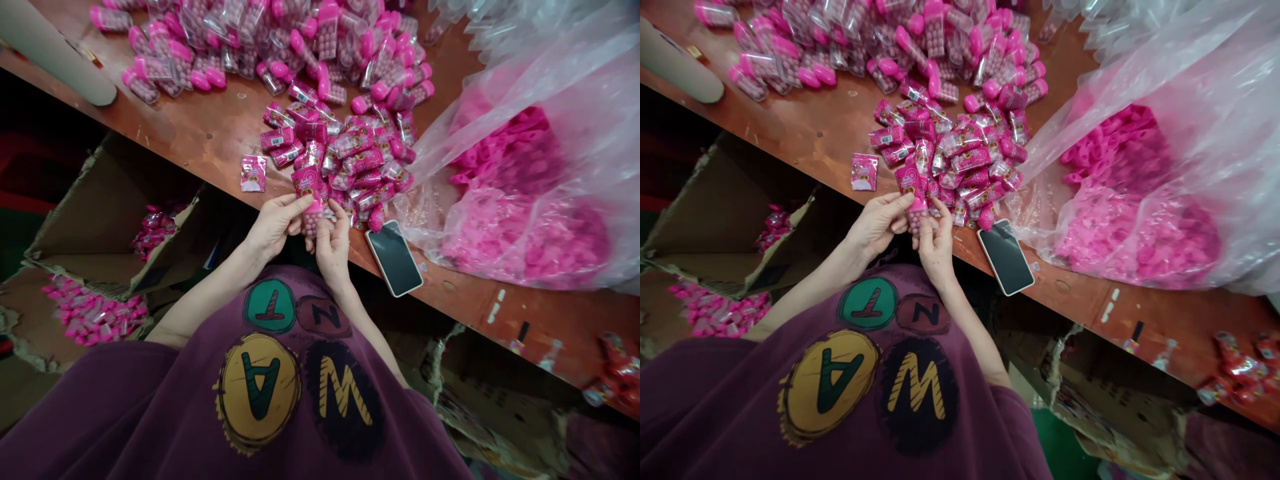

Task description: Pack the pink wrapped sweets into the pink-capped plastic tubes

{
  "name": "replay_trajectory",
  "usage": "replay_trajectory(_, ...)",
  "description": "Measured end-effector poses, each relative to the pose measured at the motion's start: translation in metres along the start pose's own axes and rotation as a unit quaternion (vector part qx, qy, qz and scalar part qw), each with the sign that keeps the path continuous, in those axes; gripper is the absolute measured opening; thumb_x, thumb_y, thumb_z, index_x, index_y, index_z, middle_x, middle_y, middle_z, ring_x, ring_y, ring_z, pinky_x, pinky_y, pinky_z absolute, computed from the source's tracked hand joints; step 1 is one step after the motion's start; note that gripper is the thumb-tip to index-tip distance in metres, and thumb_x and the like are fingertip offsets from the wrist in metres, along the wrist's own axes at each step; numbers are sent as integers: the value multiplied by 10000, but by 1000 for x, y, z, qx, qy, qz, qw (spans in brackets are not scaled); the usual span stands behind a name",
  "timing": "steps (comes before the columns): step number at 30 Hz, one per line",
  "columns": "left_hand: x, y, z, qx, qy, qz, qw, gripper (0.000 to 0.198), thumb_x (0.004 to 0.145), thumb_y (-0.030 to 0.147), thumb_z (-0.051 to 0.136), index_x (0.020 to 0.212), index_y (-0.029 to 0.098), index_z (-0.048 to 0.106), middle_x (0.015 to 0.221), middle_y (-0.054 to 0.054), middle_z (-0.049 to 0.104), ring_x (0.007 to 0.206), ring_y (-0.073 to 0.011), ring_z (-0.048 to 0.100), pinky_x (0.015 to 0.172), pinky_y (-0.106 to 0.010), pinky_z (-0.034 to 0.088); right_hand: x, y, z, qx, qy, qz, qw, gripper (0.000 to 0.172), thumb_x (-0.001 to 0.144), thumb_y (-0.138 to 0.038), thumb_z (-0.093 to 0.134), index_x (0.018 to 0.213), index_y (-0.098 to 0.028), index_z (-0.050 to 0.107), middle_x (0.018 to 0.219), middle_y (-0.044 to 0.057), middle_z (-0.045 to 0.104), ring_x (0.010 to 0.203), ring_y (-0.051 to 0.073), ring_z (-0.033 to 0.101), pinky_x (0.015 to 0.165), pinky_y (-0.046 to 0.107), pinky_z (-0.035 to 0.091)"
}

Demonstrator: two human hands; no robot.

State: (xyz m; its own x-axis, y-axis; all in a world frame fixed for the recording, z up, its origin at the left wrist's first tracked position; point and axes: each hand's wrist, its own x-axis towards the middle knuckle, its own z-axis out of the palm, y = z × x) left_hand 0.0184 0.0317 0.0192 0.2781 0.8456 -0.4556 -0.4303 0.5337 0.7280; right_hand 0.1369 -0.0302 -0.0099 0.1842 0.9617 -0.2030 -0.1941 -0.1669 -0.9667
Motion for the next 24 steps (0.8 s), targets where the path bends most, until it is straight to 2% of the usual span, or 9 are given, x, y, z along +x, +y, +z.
replay_trajectory(2,1,0,-2,-7,-16,-20,1000,332,840,337,838,697,156,599,518,72,463,384,-7,343,406,-181,263,-1,0,-1,-6,-12,-1,1000,543,972,-569,597,1438,-367,405,786,-19,598,608,156,579,591,320,529)
replay_trajectory(4,0,-3,-1,-10,-25,-37,999,353,844,352,835,688,154,587,496,80,433,373,-4,326,406,-180,254,0,0,-3,-27,-14,-13,999,576,970,-556,605,1462,-358,380,886,16,651,773,192,663,718,363,593)
replay_trajectory(7,-3,-9,2,-16,-27,-53,998,370,847,366,831,688,148,578,471,91,407,358,3,290,402,-176,235,4,0,-6,-76,10,-48,996,593,955,-526,640,1462,-325,410,1009,57,686,971,228,689,851,404,599)
replay_trajectory(11,-4,-14,4,-18,-18,-49,998,367,808,345,868,694,131,592,519,60,494,367,5,339,377,-174,211,9,1,-9,-17,-5,-9,1000,523,969,-564,598,1418,-343,447,778,-21,612,663,169,634,613,325,546)
replay_trajectory(13,-4,-14,4,-9,-16,-40,999,366,797,357,875,698,128,606,539,41,532,373,-8,378,367,-181,228,9,1,-11,31,-41,24,998,532,958,-603,596,1403,-352,448,781,-34,611,597,149,605,550,306,518)
replay_trajectory(16,-4,-15,3,-2,8,-19,1000,387,785,394,877,680,147,599,483,59,487,357,-32,385,374,-201,298,7,1,-14,47,-81,40,995,626,910,-578,685,1428,-348,420,902,-16,675,663,153,650,607,326,564)
replay_trajectory(18,-5,-18,4,14,13,-14,1000,386,778,407,880,680,150,610,460,64,471,354,-45,407,383,-210,316,7,1,-14,41,-81,36,995,647,895,-536,723,1433,-345,421,950,-5,696,726,164,683,648,339,592)
replay_trajectory(21,-6,-22,3,40,1,-16,999,391,789,418,870,674,141,619,476,36,514,381,-56,469,391,-208,290,10,1,-14,40,-82,30,995,612,900,-507,727,1420,-339,452,925,-7,694,752,169,703,659,339,609)
replay_trajectory(24,-5,-24,2,38,8,-18,999,430,767,434,884,644,156,579,461,42,501,383,-61,474,408,-212,304,14,2,-15,39,-107,49,992,611,895,-500,735,1419,-326,474,847,-26,674,667,151,676,635,330,604)
